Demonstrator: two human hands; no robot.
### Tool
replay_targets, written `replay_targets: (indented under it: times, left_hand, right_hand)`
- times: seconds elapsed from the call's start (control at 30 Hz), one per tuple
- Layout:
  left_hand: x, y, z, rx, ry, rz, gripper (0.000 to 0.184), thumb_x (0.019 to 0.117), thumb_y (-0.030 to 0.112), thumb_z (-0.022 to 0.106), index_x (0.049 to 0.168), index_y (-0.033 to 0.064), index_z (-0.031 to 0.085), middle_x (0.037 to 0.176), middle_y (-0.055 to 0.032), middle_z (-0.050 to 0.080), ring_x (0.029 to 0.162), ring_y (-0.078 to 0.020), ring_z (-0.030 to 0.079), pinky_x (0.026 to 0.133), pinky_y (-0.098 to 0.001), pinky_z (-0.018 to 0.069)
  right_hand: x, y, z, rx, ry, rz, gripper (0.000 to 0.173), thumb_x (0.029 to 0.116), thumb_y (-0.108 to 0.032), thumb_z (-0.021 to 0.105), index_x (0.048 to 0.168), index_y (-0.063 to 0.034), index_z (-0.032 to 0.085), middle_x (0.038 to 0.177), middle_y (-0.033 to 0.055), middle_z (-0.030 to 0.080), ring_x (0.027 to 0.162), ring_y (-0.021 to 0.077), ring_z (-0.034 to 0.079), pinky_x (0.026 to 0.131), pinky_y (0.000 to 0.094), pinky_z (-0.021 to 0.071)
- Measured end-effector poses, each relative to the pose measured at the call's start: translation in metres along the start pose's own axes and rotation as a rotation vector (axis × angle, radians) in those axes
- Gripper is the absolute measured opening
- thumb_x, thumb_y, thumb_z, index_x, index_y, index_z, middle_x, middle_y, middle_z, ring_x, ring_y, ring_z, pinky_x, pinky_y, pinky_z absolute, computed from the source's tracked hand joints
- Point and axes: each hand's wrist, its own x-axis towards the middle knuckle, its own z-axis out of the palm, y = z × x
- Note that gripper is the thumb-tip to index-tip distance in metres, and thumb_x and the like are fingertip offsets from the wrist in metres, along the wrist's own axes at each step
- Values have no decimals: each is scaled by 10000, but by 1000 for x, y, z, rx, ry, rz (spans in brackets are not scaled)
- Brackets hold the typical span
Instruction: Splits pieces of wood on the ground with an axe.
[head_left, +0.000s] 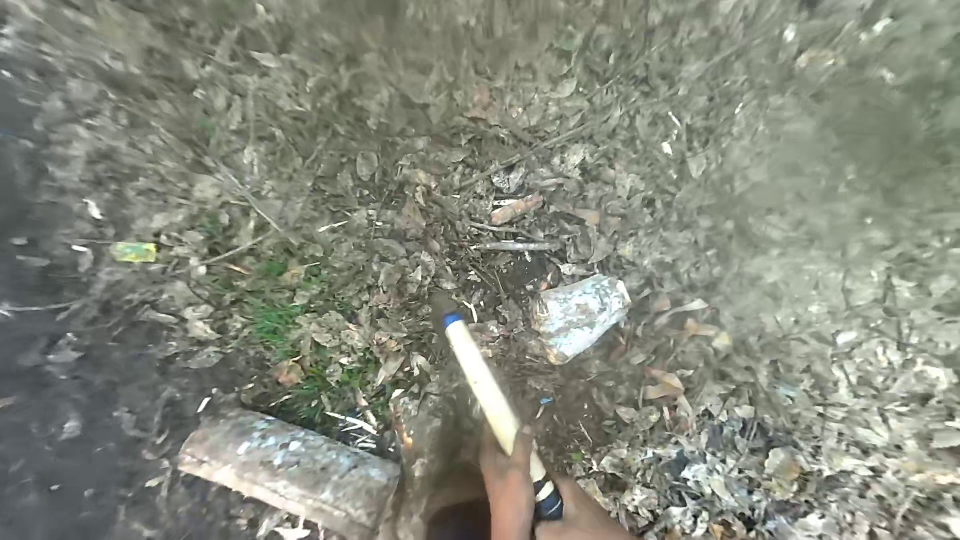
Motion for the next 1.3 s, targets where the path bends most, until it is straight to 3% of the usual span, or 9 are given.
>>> replay_targets:
  times: [0.17,0.27,0.37,0.6,0.77,0.93,1.0,1.13,1.3]
  left_hand:
    - [53,30,10,32,-227,22,645,952,184,633,1492,-70,386,1136,-164,709,964,-169,726,884,-352,611]
    - [121,28,-9,338,-366,29,503,1016,267,606,1447,19,527,1126,-118,726,966,-170,713,897,-396,587]
    - [215,33,-35,713,-389,-18,491,1023,353,611,1430,81,572,1124,-137,728,1036,-283,708,955,-536,557]
    - [404,61,4,1300,-419,-203,550,1067,427,492,1505,95,477,1294,-241,656,1201,-446,633,994,-637,490]
    - [485,10,89,1332,-423,96,503,1021,341,616,1408,23,563,1379,-255,601,1297,-450,563,1077,-658,410]
    - [573,-55,190,1471,-447,350,493,979,163,644,1430,1,528,1471,-231,525,1391,-430,467,1077,-634,399]
    - [612,-78,218,1528,-464,429,591,980,167,647,1516,14,451,1607,-214,382,1510,-429,305,1157,-678,290]
    - [659,-125,220,1531,-486,555,942,953,411,674,1661,96,139,1730,-159,78,1595,-379,20,1228,-694,24]
    - [688,-98,220,1559,-556,580,949,920,309,752,1650,95,186,1700,-204,180,1575,-432,109,1208,-728,68]
  right_hand:
    - [19,-70,-33,-196,122,12,480,776,-102,762,1219,-1,608,851,127,690,655,239,679,642,458,603]
    - [56,-108,-79,-443,193,120,542,779,-150,796,1274,-21,613,936,172,699,748,293,704,723,517,605]
    - [102,-117,-130,-663,273,185,601,783,-196,825,1320,-27,618,1022,209,707,888,354,708,835,592,570]
    - [155,-60,-235,-796,482,471,680,826,-187,820,1422,-26,537,1119,271,689,1001,439,688,901,656,524]
    - [166,-1,-281,-646,435,487,712,802,-111,795,1418,64,485,1069,303,666,903,421,689,839,619,553]
    - [213,75,-325,-348,396,402,578,747,-100,748,1263,60,543,919,103,670,758,173,676,728,413,600]
    - [249,100,-337,-279,420,329,528,717,-125,757,1190,20,573,880,45,675,740,124,676,712,363,605]
    - [300,129,-348,-94,439,275,442,676,-216,773,1064,-86,607,750,-22,660,619,108,656,600,327,589]
    - [299,123,-355,-112,414,310,433,674,-250,778,1051,-99,628,780,-45,675,647,71,666,637,289,593]
